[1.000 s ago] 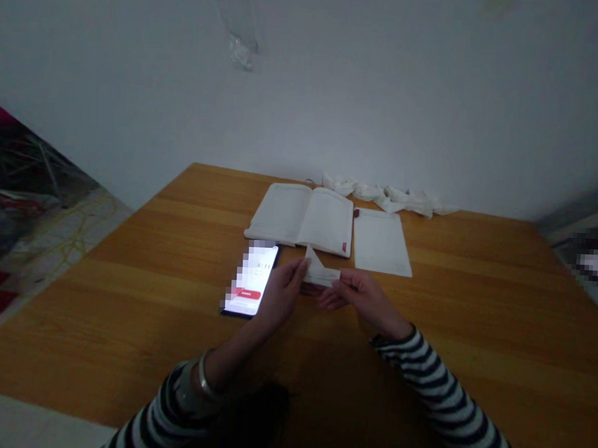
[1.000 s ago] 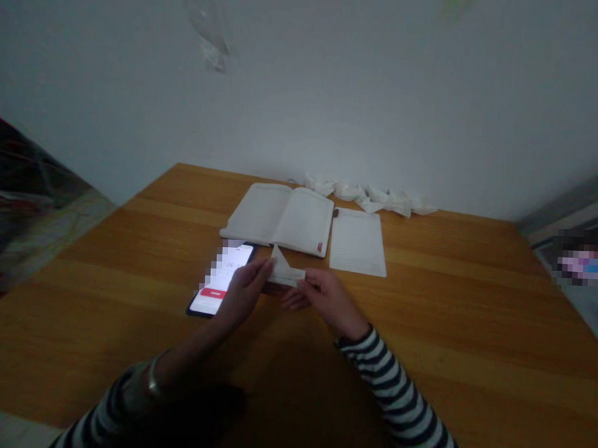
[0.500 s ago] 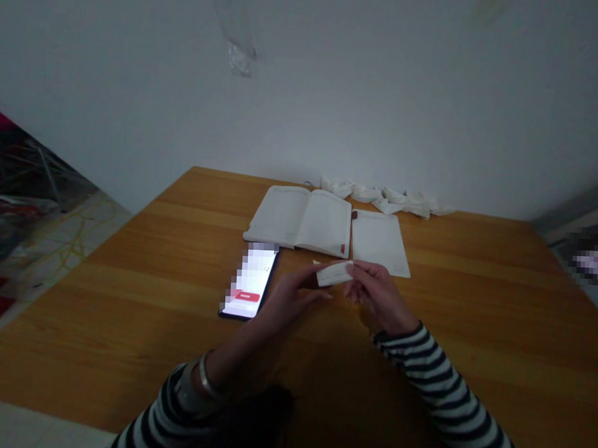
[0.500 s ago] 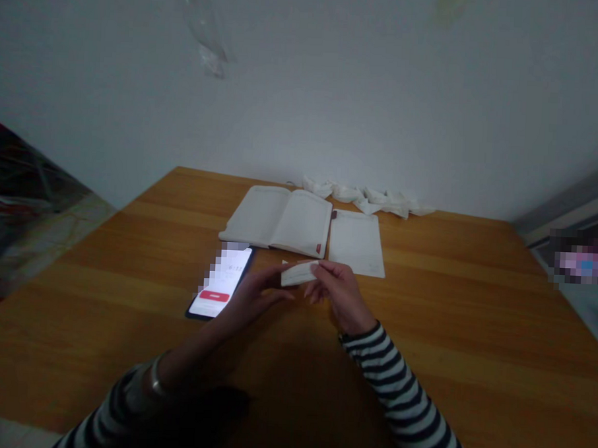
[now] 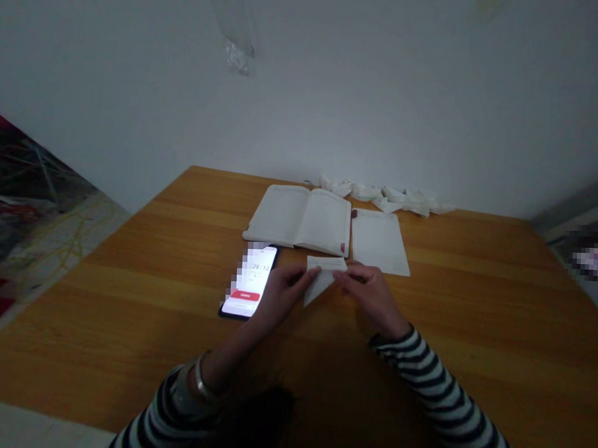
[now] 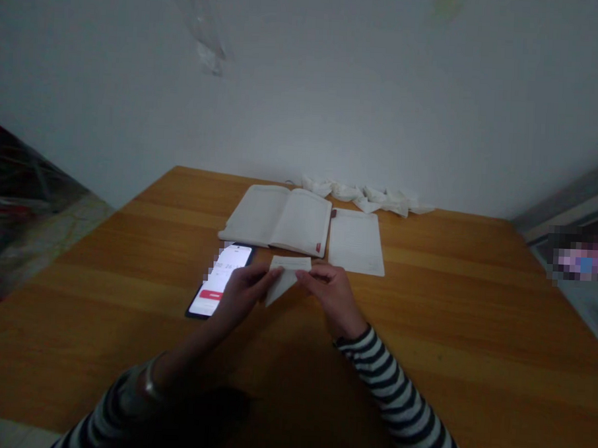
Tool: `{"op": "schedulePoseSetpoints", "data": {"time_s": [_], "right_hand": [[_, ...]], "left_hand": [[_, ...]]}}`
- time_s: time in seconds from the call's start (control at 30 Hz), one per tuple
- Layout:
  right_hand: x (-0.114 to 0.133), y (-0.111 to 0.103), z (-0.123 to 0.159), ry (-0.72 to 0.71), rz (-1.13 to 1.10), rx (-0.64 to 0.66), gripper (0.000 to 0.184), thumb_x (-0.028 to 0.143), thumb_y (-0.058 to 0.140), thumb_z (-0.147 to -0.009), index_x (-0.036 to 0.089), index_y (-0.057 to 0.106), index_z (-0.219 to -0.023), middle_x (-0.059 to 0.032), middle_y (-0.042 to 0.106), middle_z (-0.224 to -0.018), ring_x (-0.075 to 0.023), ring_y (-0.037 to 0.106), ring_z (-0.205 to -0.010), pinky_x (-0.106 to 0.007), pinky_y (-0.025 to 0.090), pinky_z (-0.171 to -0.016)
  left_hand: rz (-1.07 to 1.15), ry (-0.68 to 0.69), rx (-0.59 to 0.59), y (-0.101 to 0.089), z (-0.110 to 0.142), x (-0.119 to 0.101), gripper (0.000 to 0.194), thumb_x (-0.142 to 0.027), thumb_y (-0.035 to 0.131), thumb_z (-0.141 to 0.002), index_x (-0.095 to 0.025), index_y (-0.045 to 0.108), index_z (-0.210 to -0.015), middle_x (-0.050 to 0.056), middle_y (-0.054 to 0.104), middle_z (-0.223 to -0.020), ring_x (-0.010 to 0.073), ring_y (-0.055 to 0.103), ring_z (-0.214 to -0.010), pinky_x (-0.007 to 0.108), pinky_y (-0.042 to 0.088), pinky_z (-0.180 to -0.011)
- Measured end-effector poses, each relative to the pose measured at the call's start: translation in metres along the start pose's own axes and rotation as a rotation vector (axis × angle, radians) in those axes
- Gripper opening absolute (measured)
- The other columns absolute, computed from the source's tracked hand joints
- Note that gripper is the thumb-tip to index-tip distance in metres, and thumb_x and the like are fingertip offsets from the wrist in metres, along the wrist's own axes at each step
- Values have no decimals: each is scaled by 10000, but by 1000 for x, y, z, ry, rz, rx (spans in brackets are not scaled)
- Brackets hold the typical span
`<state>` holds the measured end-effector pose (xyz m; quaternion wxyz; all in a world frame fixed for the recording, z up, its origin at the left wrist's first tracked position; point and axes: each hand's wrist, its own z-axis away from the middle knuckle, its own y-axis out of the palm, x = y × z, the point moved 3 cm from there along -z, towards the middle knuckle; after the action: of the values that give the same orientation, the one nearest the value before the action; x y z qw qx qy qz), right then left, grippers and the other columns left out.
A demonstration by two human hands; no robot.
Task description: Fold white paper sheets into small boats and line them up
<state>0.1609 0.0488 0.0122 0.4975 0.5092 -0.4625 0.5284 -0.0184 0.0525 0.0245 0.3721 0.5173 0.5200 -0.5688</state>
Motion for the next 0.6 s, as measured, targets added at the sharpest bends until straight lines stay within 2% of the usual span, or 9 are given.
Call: {"op": "schedulePoseSetpoints", "data": {"time_s": [0.13, 0.23, 0.4, 0.6], "right_hand": [[-6, 3, 0, 99, -112, 42, 332, 493, 740, -766, 160, 740, -758, -19, 692, -618, -114, 618, -539, -223, 497, -527], [-8, 3, 1, 135, -128, 86, 368, 511, 744, -755, 147, 747, -808, -35, 717, -635, -119, 649, -532, -222, 521, -523], [-7, 3, 2, 163, -101, 173, 413, 513, 762, -734, 132, 753, -895, -66, 756, -692, -150, 714, -591, -239, 574, -566], [5, -1, 4, 114, -138, 178, 342, 445, 750, -773, 148, 769, -942, -67, 765, -686, -161, 730, -591, -242, 591, -556]], "left_hand": [[175, -148, 82, 4, 0, 5, 267, -355, 711, -813, -150, 733, -982, -14, 648, -628, 85, 478, -485, 191, 347, -459], [244, -225, 167, 6, 0, 8, 321, -388, 719, -802, -138, 741, -1001, 3, 682, -650, 84, 500, -483, 186, 347, -451], [299, -264, 209, 5, -2, 11, 319, -419, 702, -815, -115, 761, -892, 52, 741, -773, 147, 637, -670, 240, 476, -638], [499, -319, 245, 4, 0, 10, 286, -332, 699, -815, -141, 755, -1022, 80, 761, -877, 163, 672, -746, 292, 517, -744]]}}
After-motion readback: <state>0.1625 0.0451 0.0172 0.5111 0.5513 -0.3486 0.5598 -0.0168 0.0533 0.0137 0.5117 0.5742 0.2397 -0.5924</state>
